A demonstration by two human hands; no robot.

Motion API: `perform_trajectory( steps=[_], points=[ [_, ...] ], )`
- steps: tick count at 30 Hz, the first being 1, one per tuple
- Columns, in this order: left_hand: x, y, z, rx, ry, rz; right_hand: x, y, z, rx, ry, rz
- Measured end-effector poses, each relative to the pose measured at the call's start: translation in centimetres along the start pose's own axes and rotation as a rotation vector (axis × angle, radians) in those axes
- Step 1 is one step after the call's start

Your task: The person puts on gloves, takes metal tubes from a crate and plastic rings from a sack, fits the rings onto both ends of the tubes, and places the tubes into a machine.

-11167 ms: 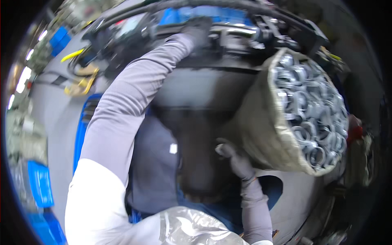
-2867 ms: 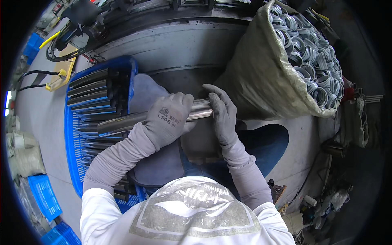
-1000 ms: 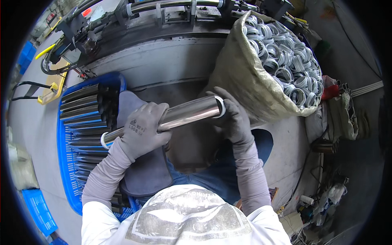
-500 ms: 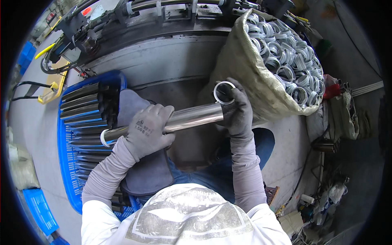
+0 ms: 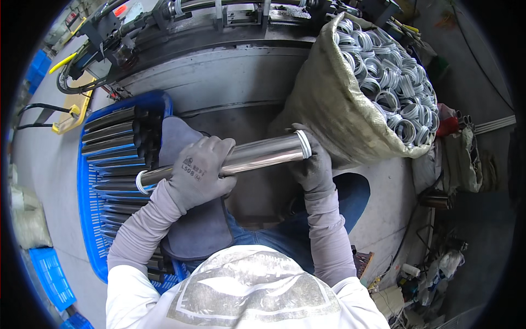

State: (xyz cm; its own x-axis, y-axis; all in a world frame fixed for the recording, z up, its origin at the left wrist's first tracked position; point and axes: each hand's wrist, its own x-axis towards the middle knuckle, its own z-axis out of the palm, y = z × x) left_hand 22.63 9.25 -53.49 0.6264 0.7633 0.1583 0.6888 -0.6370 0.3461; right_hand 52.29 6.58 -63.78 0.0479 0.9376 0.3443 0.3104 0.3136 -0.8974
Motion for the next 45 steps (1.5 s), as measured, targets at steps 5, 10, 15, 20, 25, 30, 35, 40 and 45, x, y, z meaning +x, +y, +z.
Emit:
perform_trajectory(
  steps=[5, 10, 15, 20, 25, 30, 35, 40, 45],
  points=[
    [-0.1, -0.2, 0.6, 0.012, -0.01, -0.009, 0.5, -1.9, 2.3, 0.684, 0.059, 0.252],
    [0.1, 0.1, 0.5, 0.022, -0.03, -0.021, 1.4, -5.3, 2.3, 0.696, 0.091, 0.368],
    [0.0, -0.2, 0.9, 0.03, -0.032, -0.018, 1.5, -4.0, 2.8, 0.062, 0.112, 0.012],
    [0.5, -0.2, 0.9, 0.051, -0.073, -0.037, 0.9, -3.7, 5.3, 0.21, 0.316, 0.159],
    [0.2, -0.1, 0.7, 0.096, -0.007, 0.029, -0.2, -2.4, 6.8, 0.309, 0.38, 0.15],
    [0.6, -0.2, 1.1, 0.08, -0.059, 0.013, 1.0, -2.9, 7.3, 0.254, 0.451, 0.167],
    [-0.9, -1.2, -2.1, 0.018, -0.102, -0.007, 2.2, -8.5, 1.0, -0.062, 0.3, 0.016],
    [-1.8, -3.2, -3.7, 0.0, -0.137, -0.118, 8.4, -11.4, -15.7, -1.104, 0.467, -0.311],
    [3.7, -2.9, -5.0, 0.301, 0.1, 0.016, 12.1, -9.0, -21.0, -1.456, -0.014, 0.125]
  ],
)
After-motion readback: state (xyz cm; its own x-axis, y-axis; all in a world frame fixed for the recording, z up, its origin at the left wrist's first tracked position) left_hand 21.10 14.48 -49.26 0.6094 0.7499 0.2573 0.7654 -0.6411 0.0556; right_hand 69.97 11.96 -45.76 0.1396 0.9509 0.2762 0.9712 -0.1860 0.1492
